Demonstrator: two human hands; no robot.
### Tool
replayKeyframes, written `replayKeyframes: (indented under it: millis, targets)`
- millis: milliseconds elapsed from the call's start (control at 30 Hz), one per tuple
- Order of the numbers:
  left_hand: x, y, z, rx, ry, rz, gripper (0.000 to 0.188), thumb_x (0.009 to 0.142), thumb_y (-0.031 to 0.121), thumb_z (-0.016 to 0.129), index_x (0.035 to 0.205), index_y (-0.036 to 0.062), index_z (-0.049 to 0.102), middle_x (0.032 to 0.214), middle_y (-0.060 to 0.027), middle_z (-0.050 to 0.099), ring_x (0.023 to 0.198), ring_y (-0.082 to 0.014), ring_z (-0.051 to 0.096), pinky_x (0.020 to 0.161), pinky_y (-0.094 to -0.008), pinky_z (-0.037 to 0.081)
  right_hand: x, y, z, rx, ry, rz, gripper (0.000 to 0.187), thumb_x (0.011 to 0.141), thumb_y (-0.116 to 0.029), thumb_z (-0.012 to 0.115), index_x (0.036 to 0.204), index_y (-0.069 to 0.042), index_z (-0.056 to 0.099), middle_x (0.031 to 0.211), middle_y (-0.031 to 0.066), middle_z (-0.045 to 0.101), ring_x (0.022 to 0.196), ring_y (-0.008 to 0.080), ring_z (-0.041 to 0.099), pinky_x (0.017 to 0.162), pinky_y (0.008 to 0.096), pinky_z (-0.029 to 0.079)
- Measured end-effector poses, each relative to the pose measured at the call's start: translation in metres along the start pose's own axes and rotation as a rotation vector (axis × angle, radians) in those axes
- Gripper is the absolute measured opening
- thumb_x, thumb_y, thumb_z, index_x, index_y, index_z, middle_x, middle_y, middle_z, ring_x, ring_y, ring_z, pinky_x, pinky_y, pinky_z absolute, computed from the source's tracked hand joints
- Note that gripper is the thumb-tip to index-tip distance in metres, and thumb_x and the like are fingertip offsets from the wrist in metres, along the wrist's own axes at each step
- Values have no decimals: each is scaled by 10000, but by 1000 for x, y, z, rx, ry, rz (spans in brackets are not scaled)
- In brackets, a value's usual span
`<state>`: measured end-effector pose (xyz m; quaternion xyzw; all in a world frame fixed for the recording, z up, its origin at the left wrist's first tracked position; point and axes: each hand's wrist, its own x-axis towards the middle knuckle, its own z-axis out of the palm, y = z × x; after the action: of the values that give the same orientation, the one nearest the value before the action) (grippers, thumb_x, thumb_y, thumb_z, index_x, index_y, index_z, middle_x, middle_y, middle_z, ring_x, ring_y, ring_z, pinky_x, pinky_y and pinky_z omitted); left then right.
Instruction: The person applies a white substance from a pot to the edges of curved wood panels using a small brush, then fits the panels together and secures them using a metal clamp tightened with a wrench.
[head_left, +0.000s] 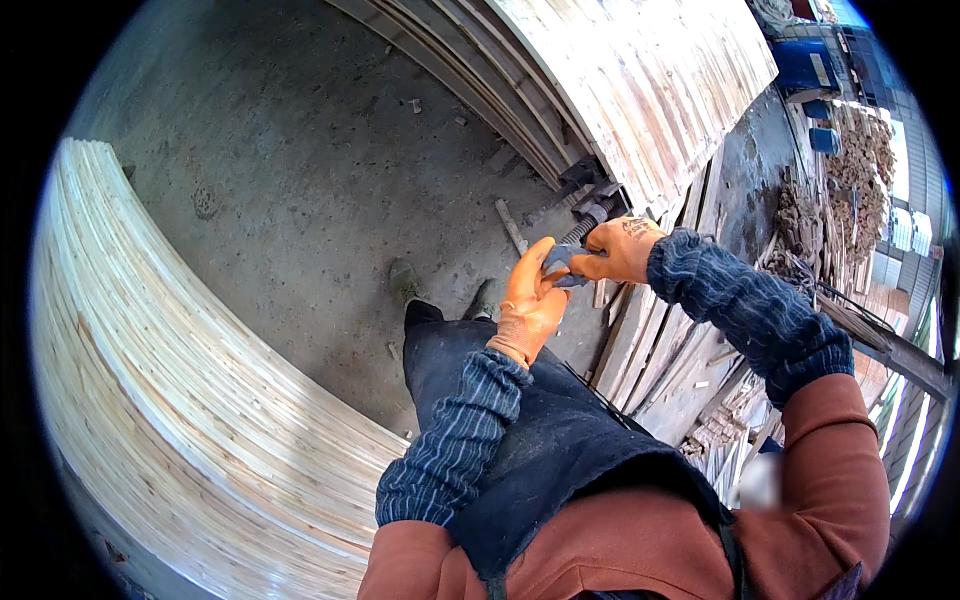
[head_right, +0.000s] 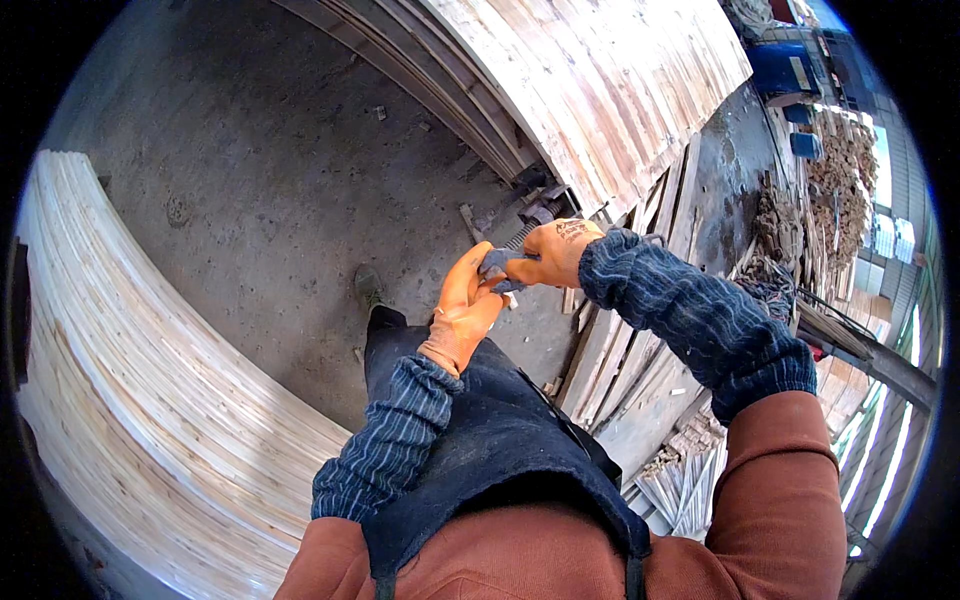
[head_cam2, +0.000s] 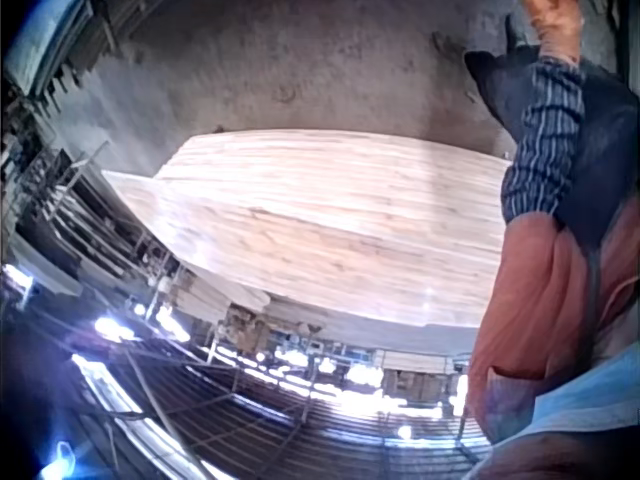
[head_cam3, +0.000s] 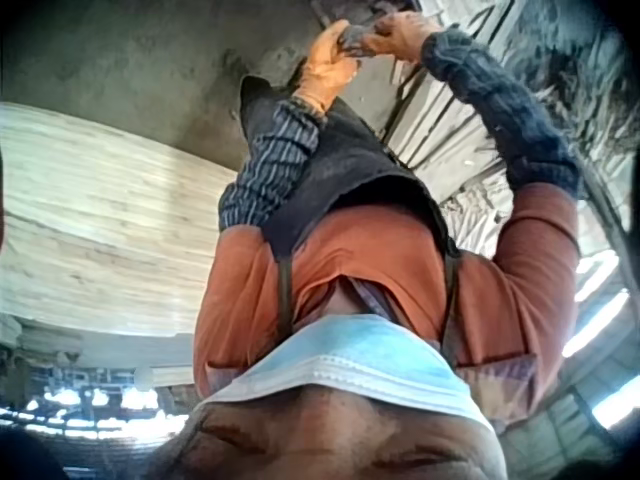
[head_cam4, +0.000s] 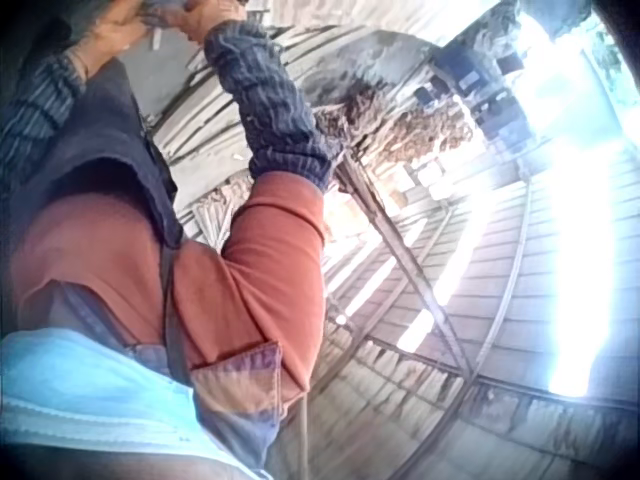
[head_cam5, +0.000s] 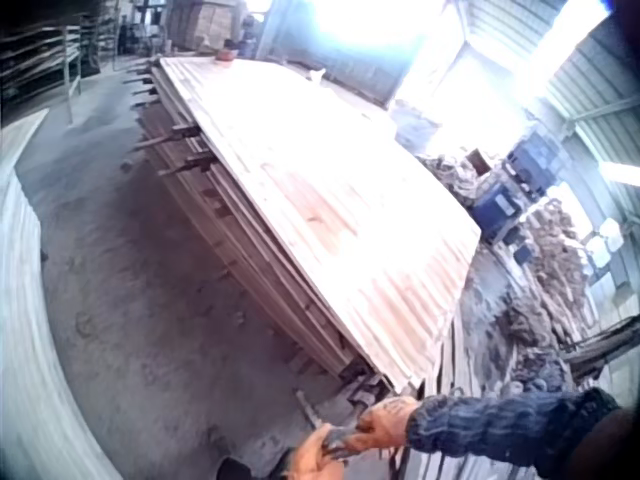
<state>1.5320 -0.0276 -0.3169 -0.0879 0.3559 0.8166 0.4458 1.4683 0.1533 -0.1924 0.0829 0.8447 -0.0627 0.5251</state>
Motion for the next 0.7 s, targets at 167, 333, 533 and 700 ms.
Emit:
replayKeyframes:
  millis: [167,333,533,700]
  targets:
    - [-11,-20,-23,-201,135,34,689,906,132,591,1550,118,345,1515,-96,455,1275,-240,533,964,-385,480,10,0,-3,-161,121,-17,420,927,-406,583,934,-19,744,865,213,717,860,354,722,801,458,557]
    - [-8,-23,-26,-217,376,-58,702,890,262,701,1503,83,409,1432,-127,535,1095,-258,611,837,-375,489,33,-49,-28,-468,-33,24,468,940,-407,523,1023,-7,752,966,209,737,923,365,723,865,457,565]
    - [-3,-29,-47,-246,414,-200,592,942,224,684,1461,74,444,1331,-136,610,1067,-254,652,776,-339,524,75,-95,-33,-770,-251,64,335,885,-304,660,1056,-39,775,936,127,746,902,280,737,776,447,594]
    - [7,-29,-53,-337,282,-301,533,966,395,677,1393,124,508,1365,-168,581,1140,-299,662,893,-378,594,89,-108,-42,-918,-284,-227,334,830,-332,751,1034,-70,786,914,89,748,867,263,734,745,436,591]
